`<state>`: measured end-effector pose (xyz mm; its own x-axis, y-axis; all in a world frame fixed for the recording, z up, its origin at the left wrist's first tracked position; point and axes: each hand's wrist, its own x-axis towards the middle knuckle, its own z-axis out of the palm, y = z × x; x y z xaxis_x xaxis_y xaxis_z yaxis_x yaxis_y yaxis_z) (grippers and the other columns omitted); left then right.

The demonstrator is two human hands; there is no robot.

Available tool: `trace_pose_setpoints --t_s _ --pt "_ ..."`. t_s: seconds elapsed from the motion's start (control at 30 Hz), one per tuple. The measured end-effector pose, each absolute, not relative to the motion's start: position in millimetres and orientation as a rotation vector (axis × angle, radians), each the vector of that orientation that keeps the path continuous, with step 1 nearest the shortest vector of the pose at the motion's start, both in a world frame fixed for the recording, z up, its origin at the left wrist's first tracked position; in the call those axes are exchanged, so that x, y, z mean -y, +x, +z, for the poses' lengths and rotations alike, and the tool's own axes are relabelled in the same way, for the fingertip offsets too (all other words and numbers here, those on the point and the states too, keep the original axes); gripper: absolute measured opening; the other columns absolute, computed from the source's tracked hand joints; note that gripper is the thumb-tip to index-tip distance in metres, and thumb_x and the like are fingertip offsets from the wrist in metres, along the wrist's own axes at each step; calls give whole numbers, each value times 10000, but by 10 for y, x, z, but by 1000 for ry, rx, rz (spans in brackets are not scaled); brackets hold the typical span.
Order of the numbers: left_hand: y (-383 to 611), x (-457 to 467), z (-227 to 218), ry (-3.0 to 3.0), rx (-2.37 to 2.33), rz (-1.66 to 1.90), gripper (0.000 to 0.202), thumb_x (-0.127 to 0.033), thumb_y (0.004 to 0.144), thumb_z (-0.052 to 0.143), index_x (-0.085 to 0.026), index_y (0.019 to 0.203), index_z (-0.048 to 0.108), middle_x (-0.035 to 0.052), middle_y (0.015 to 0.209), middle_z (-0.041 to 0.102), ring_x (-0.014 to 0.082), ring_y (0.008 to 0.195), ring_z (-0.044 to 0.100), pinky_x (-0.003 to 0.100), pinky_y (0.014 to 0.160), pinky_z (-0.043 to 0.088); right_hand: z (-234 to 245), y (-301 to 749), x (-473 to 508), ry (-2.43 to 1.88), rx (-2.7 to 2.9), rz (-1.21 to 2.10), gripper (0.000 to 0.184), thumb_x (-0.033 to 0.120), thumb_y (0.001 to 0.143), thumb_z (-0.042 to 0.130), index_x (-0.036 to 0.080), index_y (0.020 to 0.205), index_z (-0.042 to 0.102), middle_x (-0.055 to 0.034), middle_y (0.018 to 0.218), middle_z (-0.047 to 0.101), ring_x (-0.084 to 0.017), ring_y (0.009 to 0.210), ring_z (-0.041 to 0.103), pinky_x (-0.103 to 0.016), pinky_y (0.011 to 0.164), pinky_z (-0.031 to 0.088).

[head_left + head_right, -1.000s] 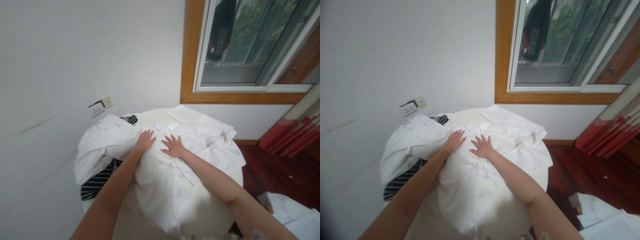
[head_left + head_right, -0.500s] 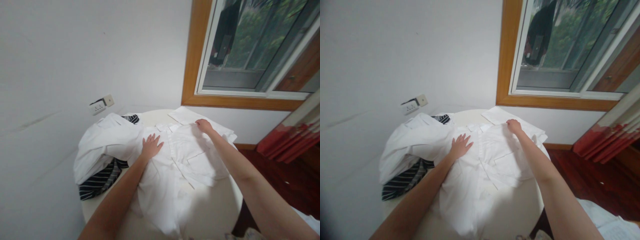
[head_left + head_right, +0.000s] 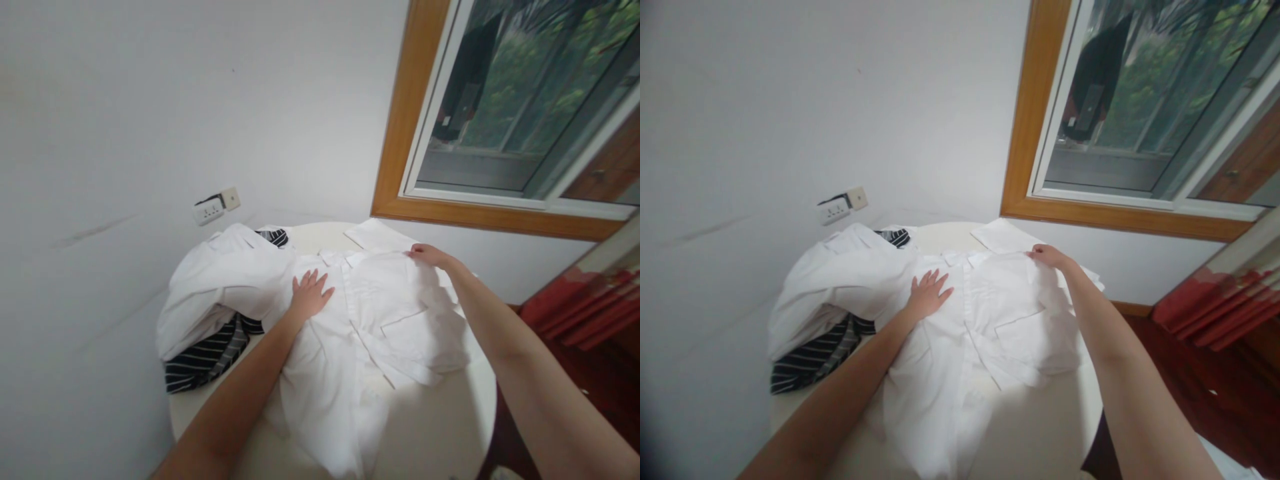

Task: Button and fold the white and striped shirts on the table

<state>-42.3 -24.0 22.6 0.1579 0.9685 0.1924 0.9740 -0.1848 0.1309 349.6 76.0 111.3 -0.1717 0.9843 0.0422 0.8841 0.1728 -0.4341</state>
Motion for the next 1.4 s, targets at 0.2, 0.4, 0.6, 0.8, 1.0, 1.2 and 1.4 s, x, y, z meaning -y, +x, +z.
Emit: trace_pose_setpoints --t_s 0.2,0.4,0.6,0.8,1.0,1.2,1.4 --pt "-413 267 241 -2360 1985 -366 601 -589 905 321 -290 1417 416 97 1530 312 325 1412 246 649 1097 147 1475 3462 -844 -1738 2112 3 387 476 876 463 144 910 659 -81 817 681 -156 718 558 -251 642 378" --pt "-402 287 248 -2337 1976 -342 602 -590 911 302 -292 1425 400 80 1532 315 308 1417 241 644 1097 153 1290 3369 -881 -2105 2497 41 257 314 790 606 183 979 721 -85 1001 716 -208 874 638 -262 737 446" --pt "-401 299 261 -2339 1978 -355 591 -576 915 310 -288 1420 415 88 1527 321 316 1412 251 638 1099 160 1150 2738 -1122 -1984 2483 -34 366 260 918 398 164 1115 691 -122 1186 660 -220 1085 596 -258 852 427" --pt "-409 324 256 -2338 1965 -399 583 -576 916 308 -291 1411 428 88 1519 340 306 1410 262 622 1109 158 908 2153 -1342 -2035 2496 98 392 383 895 477 107 1014 728 -162 1059 703 -237 984 645 -258 779 452" --pt "-417 329 252 -2345 1968 -425 576 -572 916 313 -296 1407 434 82 1517 345 304 1412 257 608 1119 149 913 2088 -1492 -1946 2494 140 308 361 806 610 149 1013 696 -116 1074 701 -225 943 643 -250 750 443" --pt "-409 296 236 -2354 1992 -464 594 -568 910 321 -280 1420 421 95 1516 343 323 1410 253 632 1110 138 941 2025 -1428 -1734 2396 -1 333 367 955 396 188 1217 495 -92 1122 662 -191 964 604 -253 758 421" --pt "-411 251 261 -2342 2016 -453 580 -542 917 303 -278 1420 421 89 1515 345 321 1404 267 633 1106 159 688 1875 -1193 -1763 2305 -306 299 318 951 399 144 1162 519 -164 1088 631 -275 1024 563 -366 857 393"
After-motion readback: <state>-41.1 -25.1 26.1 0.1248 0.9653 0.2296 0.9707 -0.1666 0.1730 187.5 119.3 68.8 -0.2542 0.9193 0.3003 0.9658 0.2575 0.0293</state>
